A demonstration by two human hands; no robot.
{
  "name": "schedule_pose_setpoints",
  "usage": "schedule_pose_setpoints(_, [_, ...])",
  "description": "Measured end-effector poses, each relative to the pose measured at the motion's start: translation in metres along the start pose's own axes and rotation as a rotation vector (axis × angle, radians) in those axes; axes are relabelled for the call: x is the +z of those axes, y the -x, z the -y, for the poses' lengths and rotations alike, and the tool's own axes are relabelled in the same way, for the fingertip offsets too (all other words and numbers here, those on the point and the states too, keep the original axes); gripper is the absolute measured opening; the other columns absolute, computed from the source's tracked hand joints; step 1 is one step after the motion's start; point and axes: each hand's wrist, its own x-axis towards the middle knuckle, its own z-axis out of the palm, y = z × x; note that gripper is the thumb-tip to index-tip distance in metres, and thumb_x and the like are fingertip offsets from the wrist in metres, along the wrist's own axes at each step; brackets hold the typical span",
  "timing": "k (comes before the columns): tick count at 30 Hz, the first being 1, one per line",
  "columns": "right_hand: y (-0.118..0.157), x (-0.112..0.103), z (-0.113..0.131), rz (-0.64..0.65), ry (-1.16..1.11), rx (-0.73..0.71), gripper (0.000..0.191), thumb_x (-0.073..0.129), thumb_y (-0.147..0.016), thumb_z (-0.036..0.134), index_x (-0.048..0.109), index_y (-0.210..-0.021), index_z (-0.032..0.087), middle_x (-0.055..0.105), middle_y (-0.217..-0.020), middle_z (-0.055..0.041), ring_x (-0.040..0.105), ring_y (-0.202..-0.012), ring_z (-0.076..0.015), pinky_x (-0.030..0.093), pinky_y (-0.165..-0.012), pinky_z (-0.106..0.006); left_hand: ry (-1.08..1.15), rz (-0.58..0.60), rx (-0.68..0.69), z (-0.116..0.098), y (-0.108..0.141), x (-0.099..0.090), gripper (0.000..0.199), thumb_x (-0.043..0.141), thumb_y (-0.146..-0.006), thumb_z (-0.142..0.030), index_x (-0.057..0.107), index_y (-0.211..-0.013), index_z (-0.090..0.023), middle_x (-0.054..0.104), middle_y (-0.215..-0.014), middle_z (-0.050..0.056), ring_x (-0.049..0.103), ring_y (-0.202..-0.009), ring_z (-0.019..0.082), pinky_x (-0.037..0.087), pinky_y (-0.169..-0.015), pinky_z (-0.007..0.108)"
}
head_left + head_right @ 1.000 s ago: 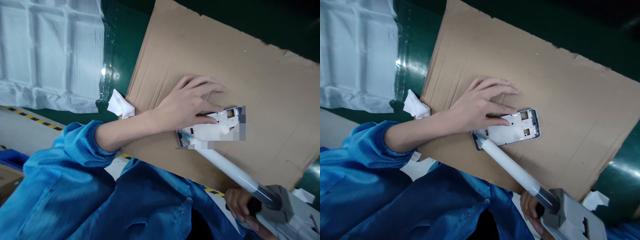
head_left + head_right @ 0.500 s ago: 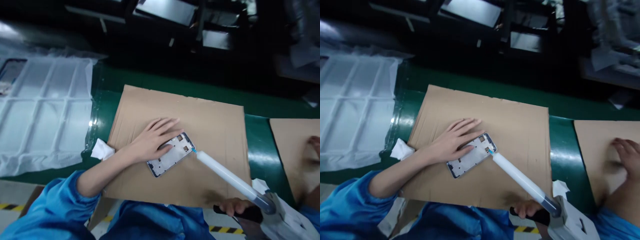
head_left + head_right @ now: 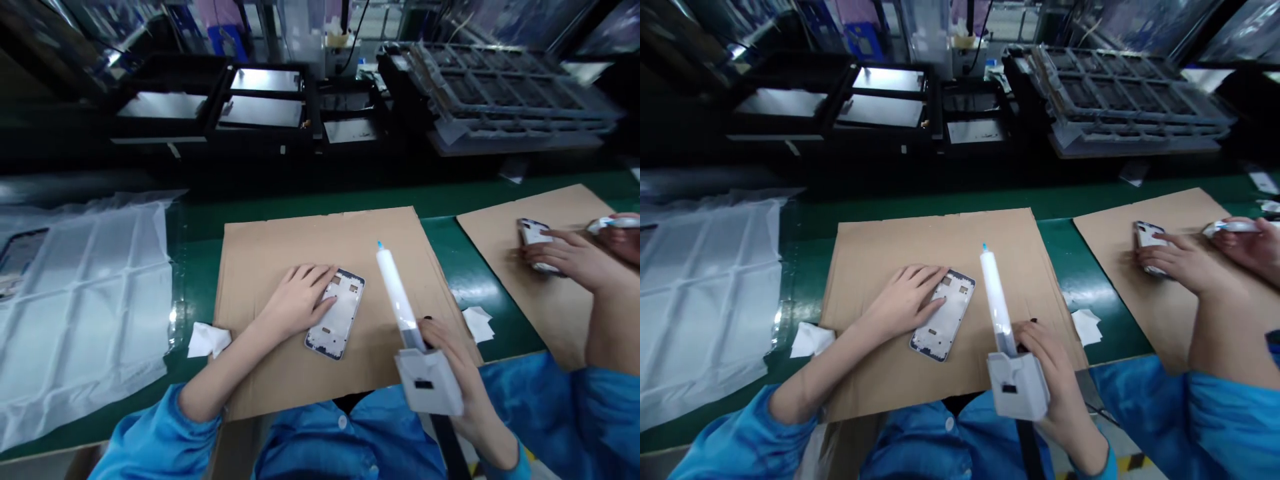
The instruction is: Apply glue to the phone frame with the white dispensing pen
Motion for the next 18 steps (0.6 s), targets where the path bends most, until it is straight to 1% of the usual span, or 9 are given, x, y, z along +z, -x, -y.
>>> schedule_pose_setpoints(2, [-0.001,0.001,0.002,0.094,0.043,-0.054,0.061,0.060,-0.101,0.036,0.054,-0.160,0.021,0.063,-0.147,-0.0179,0.064,-0.140,-0.0347,0.063,-0.115,-0.059,0.010,-0.003,-0.040,-0.001,-0.007,0.003,0.058,0.052,-0.113,-0.052,0.056,-0.160,-0.017,0.061,-0.158,0.015,0.060,-0.139,0.034,0.052,-0.116,0.055])
schedule_pose_setpoints(4, [0.000,0.002,0.001,0.150,0.071,-0.086,0.064,0.056,-0.102,0.033,0.049,-0.165,0.022,0.063,-0.148,-0.0169,0.063,-0.140,-0.0362,0.063,-0.112,-0.065,0.023,-0.032,-0.072,0.000,-0.011,0.007,0.058,0.054,-0.111,-0.054,0.058,-0.157,-0.019,0.053,-0.166,0.016,0.055,-0.147,0.036,0.049,-0.120,0.057])
schedule_pose_setpoints(5, [0.001,0.002,0.001,0.147,0.074,-0.092,0.064,0.056,-0.103,0.032,0.048,-0.166,0.023,0.064,-0.148,-0.0164,0.063,-0.140,-0.0361,0.063,-0.112,-0.065,0.024,-0.049,-0.070,0.002,-0.012,0.010,0.059,0.053,-0.111,-0.054,0.055,-0.159,-0.019,0.046,-0.172,0.016,0.049,-0.154,0.038,0.046,-0.124,0.058])
schedule_pose_setpoints(7, [0.002,0.003,0.000,0.111,0.073,-0.105,0.062,0.058,-0.105,0.030,0.049,-0.167,0.024,0.065,-0.146,-0.0157,0.065,-0.138,-0.0338,0.063,-0.113,-0.059,0.020,-0.073,-0.023,0.004,-0.012,0.014,0.062,0.047,-0.113,-0.050,0.045,-0.167,-0.019,0.032,-0.181,0.015,0.035,-0.166,0.037,0.035,-0.133,0.061])
schedule_pose_setpoints(9, [0.001,0.003,-0.001,0.086,0.090,-0.112,0.061,0.056,-0.108,0.027,0.048,-0.168,0.025,0.065,-0.147,-0.0148,0.065,-0.138,-0.0309,0.063,-0.114,-0.053,0.027,-0.077,0.033,0.006,-0.011,0.016,0.062,0.043,-0.114,-0.043,0.038,-0.171,-0.021,0.027,-0.184,0.012,0.026,-0.170,0.034,0.026,-0.138,0.061])
schedule_pose_setpoints(11, [-0.002,0.000,-0.002,0.107,0.130,-0.128,0.062,0.050,-0.110,0.023,0.044,-0.171,0.025,0.064,-0.148,-0.0138,0.064,-0.140,-0.0307,0.064,-0.114,-0.054,0.061,-0.076,0.036,0.007,-0.010,0.016,0.058,0.044,-0.114,-0.039,0.043,-0.169,-0.023,0.030,-0.183,0.010,0.027,-0.171,0.033,0.025,-0.139,0.061])
schedule_pose_setpoints(13, [-0.006,-0.002,-0.006,0.130,0.194,-0.177,0.062,0.047,-0.111,0.023,0.041,-0.173,0.025,0.065,-0.147,-0.0126,0.063,-0.140,-0.0313,0.065,-0.111,-0.058,0.107,-0.078,0.001,0.008,-0.010,0.015,0.055,0.048,-0.112,-0.041,0.049,-0.165,-0.023,0.031,-0.182,0.010,0.028,-0.170,0.033,0.027,-0.139,0.060])
schedule_pose_setpoints(16, [-0.012,-0.002,-0.014,0.118,0.256,-0.255,0.057,0.049,-0.112,0.026,0.048,-0.169,0.025,0.067,-0.145,-0.0107,0.065,-0.138,-0.0298,0.065,-0.108,-0.055,0.131,-0.084,-0.029,0.008,-0.010,0.014,0.062,0.050,-0.111,-0.044,0.043,-0.167,-0.020,0.026,-0.184,0.012,0.025,-0.171,0.034,0.027,-0.140,0.059])
schedule_pose_setpoints(18, [-0.015,0.001,-0.019,0.112,0.262,-0.254,0.057,0.045,-0.112,0.020,0.048,-0.169,0.023,0.067,-0.145,-0.0099,0.063,-0.140,-0.0288,0.064,-0.110,-0.053,0.131,-0.082,-0.030,0.007,-0.011,0.015,0.065,0.049,-0.111,-0.045,0.039,-0.169,-0.018,0.024,-0.185,0.012,0.023,-0.172,0.034,0.026,-0.140,0.059])
